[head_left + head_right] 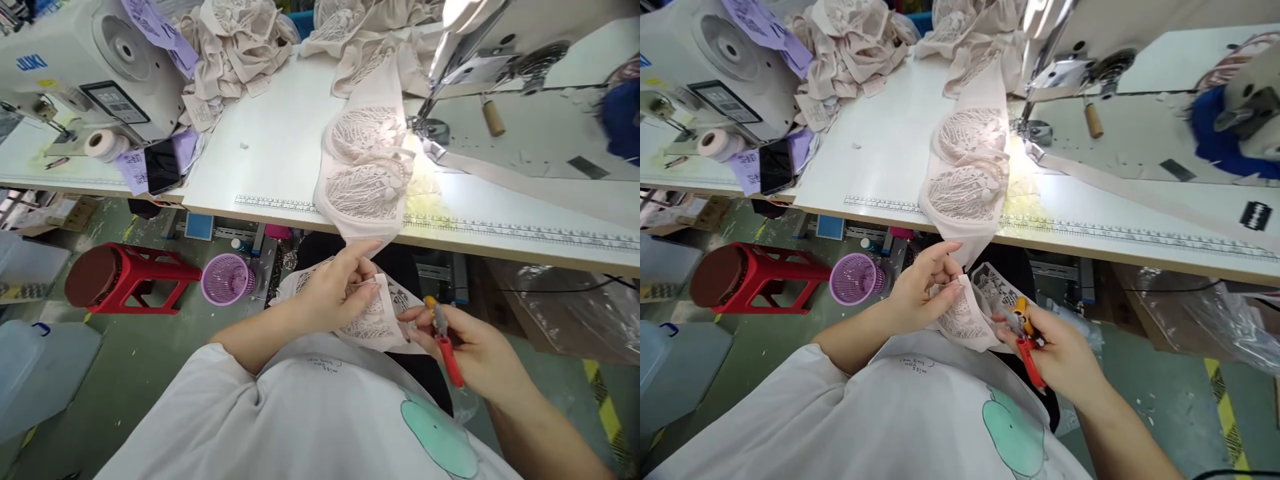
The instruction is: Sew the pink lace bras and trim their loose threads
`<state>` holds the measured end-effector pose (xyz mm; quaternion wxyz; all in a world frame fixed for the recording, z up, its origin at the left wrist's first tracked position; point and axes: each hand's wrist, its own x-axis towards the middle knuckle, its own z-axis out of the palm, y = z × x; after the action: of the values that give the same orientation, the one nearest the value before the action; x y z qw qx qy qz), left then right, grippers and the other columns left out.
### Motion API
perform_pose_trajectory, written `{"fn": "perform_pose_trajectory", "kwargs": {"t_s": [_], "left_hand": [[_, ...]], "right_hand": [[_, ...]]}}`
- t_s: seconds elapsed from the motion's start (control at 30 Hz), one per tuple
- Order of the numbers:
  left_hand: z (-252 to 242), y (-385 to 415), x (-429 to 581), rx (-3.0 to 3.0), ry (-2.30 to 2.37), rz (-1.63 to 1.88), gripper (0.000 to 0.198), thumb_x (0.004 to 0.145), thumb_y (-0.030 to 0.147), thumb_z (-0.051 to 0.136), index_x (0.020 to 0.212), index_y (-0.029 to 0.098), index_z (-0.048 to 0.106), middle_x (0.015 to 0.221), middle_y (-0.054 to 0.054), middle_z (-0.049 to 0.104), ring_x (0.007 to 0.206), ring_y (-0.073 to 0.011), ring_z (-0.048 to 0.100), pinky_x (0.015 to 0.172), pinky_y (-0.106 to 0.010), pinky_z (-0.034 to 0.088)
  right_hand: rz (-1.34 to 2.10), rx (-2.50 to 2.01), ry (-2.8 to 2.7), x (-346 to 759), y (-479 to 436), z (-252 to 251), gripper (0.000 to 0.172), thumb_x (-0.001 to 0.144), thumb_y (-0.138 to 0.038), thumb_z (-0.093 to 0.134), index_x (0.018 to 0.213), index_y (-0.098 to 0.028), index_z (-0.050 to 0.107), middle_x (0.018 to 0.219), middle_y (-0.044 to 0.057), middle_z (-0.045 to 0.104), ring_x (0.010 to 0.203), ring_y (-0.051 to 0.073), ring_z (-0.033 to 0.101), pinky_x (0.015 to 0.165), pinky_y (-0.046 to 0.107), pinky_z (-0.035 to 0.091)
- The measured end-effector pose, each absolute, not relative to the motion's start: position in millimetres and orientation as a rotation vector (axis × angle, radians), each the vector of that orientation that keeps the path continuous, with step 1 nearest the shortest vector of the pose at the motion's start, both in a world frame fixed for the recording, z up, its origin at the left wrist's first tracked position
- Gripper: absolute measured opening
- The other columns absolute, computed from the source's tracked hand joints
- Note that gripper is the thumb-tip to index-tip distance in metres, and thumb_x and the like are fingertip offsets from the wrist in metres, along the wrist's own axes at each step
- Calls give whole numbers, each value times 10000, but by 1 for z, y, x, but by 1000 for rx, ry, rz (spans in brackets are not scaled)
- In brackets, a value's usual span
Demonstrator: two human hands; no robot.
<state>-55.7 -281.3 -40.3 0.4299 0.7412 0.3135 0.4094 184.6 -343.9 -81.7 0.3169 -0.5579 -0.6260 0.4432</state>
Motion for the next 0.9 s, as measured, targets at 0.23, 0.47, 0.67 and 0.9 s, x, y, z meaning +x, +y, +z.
{"fn": "perform_pose_trajectory", "kwargs": {"t_s": [0.23, 0.47, 0.67, 0.9], "left_hand": [[-35, -282, -46, 1819, 707, 914, 521, 974, 235, 484, 1458, 225, 291, 874, -1, 546, 649, -74, 527, 587, -185, 476], [-35, -280, -46, 1860, 788, 916, 403, 967, 330, 504, 1334, 180, 433, 827, -8, 597, 655, -98, 569, 611, -221, 489], [-34, -276, -47, 2088, 938, 964, 226, 926, 353, 547, 781, 190, 606, 640, -3, 602, 612, -131, 558, 648, -274, 456], [-24, -268, -63, 1497, 978, 1021, 271, 857, 425, 680, 758, 175, 642, 670, 0, 628, 570, -99, 528, 532, -214, 426]], "right_hand": [[1084, -1187, -1525, 160, -307, -36, 218, 823, -365, 746, 780, -256, 562, 927, 41, 738, 875, 229, 701, 780, 374, 579], [1181, -1119, -1517, 145, -293, -24, 208, 861, -339, 703, 783, -260, 527, 812, -1, 628, 747, 164, 618, 666, 303, 540], [1139, -1140, -1441, 140, -294, -24, 269, 836, -426, 729, 764, -256, 534, 790, 10, 629, 727, 168, 622, 648, 299, 555], [1310, -1109, -1554, 149, -292, -53, 363, 717, -503, 810, 847, -250, 584, 954, 62, 705, 823, 246, 663, 702, 404, 582]]}}
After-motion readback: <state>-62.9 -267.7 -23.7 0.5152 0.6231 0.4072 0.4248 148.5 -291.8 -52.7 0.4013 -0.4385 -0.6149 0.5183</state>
